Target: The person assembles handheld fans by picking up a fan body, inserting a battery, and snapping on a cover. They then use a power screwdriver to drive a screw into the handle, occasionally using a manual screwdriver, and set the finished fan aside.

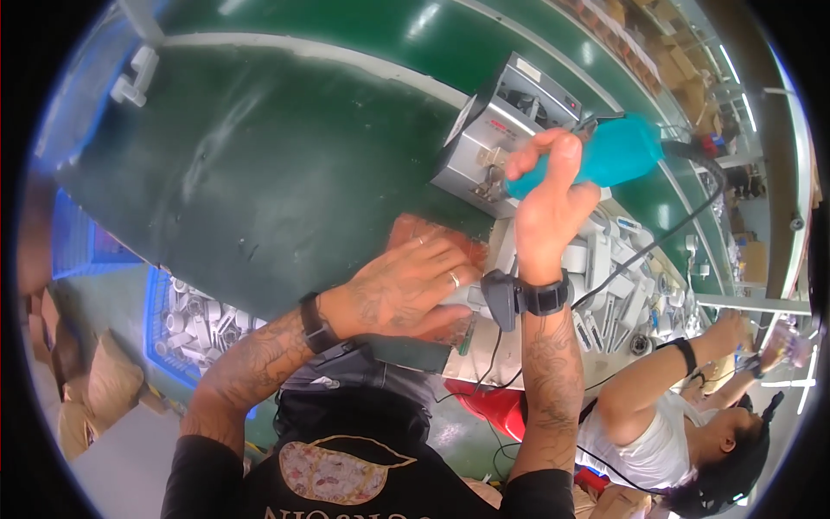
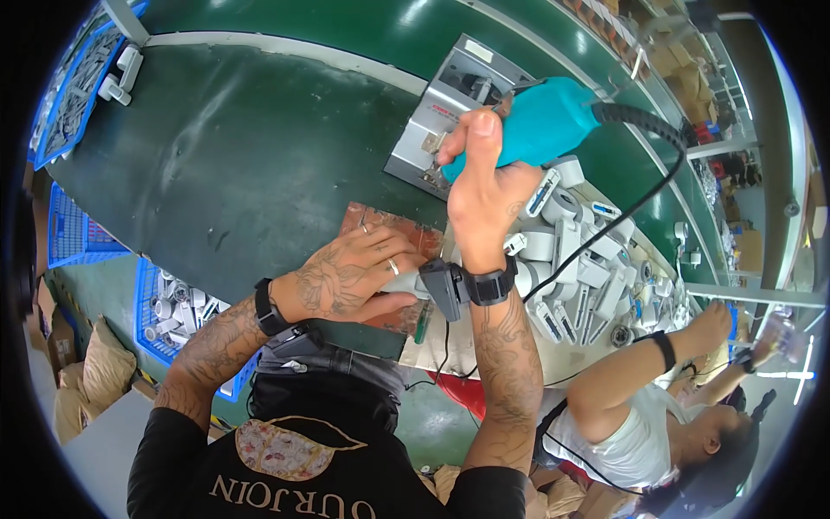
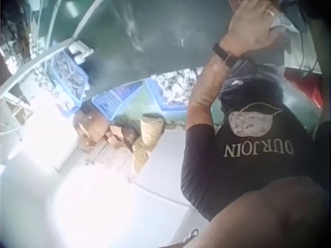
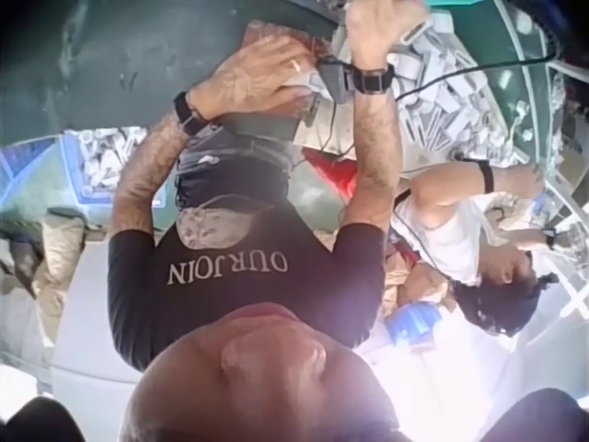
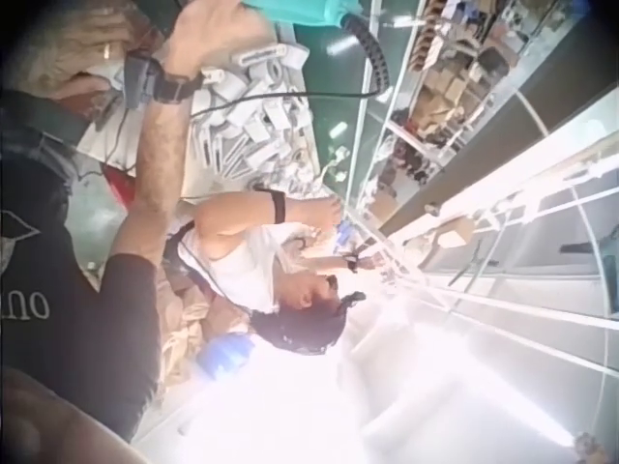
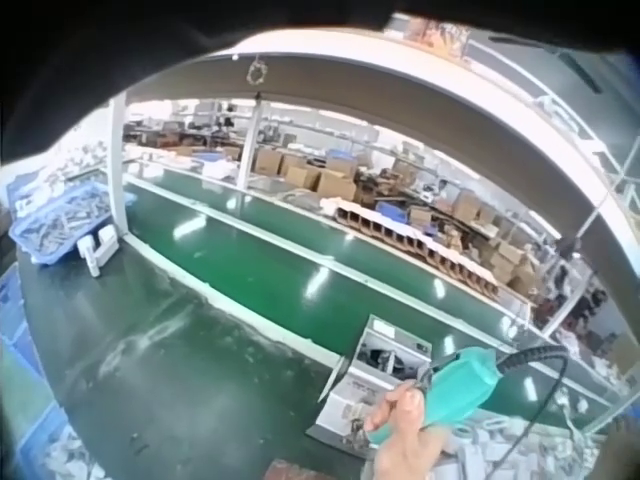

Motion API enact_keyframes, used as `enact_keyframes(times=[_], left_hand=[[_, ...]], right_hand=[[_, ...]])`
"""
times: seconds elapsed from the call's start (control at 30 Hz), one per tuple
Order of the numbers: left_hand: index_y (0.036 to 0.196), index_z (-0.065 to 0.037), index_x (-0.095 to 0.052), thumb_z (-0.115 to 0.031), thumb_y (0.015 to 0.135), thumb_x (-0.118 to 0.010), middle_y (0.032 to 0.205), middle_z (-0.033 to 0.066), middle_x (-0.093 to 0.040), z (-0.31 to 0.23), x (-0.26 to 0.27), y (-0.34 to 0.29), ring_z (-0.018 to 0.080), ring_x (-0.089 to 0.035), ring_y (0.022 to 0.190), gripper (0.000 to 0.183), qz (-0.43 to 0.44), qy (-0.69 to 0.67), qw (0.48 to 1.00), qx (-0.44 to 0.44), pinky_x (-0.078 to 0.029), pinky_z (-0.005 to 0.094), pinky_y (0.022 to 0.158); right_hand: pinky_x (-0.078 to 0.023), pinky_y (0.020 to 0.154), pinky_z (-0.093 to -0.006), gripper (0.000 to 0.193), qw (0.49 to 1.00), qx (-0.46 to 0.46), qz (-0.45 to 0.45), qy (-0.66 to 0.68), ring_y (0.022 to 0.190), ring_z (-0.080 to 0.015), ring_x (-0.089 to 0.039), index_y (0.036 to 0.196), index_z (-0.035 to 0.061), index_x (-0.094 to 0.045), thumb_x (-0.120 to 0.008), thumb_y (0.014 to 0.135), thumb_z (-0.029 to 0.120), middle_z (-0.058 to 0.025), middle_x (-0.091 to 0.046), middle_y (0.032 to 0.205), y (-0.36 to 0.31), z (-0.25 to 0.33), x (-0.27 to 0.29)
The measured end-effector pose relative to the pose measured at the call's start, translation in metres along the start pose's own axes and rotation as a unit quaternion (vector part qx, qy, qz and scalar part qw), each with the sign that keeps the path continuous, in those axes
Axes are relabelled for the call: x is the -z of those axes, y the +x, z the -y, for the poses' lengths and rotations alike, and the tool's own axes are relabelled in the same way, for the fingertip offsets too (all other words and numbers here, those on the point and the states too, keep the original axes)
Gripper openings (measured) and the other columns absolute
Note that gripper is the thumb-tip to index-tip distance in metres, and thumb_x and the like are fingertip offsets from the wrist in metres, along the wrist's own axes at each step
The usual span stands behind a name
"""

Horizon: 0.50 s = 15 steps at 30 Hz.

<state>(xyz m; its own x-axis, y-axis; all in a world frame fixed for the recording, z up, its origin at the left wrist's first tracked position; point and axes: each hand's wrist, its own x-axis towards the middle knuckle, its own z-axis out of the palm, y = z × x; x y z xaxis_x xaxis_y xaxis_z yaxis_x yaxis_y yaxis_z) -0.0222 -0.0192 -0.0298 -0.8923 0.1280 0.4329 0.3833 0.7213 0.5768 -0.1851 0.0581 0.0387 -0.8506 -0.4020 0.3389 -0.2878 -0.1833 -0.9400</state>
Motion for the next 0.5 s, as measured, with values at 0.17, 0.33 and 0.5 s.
enact_keyframes(times=[0.17, 0.33, 0.5], left_hand=[[0.123, -0.009, -0.063, -0.032, 0.089, -0.073, 0.117, 0.0092, -0.061, 0.002, 0.001, -0.002, 0.0277, -0.058, 0.112, 0.043, -0.009, 0.001, 1.000, -0.001, -0.047, 0.0409, 0.099], [0.124, -0.009, -0.062, -0.031, 0.087, -0.074, 0.117, 0.0091, -0.061, 0.002, 0.000, 0.000, 0.0282, -0.059, 0.112, 0.044, -0.010, 0.004, 1.000, -0.012, -0.048, 0.0418, 0.098], [0.122, -0.010, -0.063, -0.030, 0.087, -0.075, 0.117, 0.0089, -0.061, 0.001, -0.001, 0.000, 0.0290, -0.058, 0.112, 0.042, -0.029, -0.012, 0.999, -0.012, -0.048, 0.0424, 0.099]], right_hand=[[-0.044, 0.059, -0.0341, 0.049, 0.997, -0.008, -0.011, 0.076, 0.062, -0.0180, -0.052, 0.109, -0.0025, -0.058, -0.052, 0.105, 0.046, -0.0054, -0.051, 0.070, -0.049, 0.029, 0.027], [-0.043, 0.059, -0.0344, 0.064, 1.000, 0.020, 0.009, 0.004, 0.062, -0.0181, -0.052, 0.111, -0.0025, -0.055, -0.057, 0.099, 0.061, -0.0055, -0.051, 0.070, -0.086, 0.038, 0.043], [-0.044, 0.059, -0.0343, 0.068, 1.000, 0.021, 0.014, -0.014, 0.061, -0.0180, -0.052, 0.111, -0.0041, -0.053, -0.057, 0.098, 0.062, -0.0063, -0.051, 0.071, -0.091, 0.032, 0.041]])
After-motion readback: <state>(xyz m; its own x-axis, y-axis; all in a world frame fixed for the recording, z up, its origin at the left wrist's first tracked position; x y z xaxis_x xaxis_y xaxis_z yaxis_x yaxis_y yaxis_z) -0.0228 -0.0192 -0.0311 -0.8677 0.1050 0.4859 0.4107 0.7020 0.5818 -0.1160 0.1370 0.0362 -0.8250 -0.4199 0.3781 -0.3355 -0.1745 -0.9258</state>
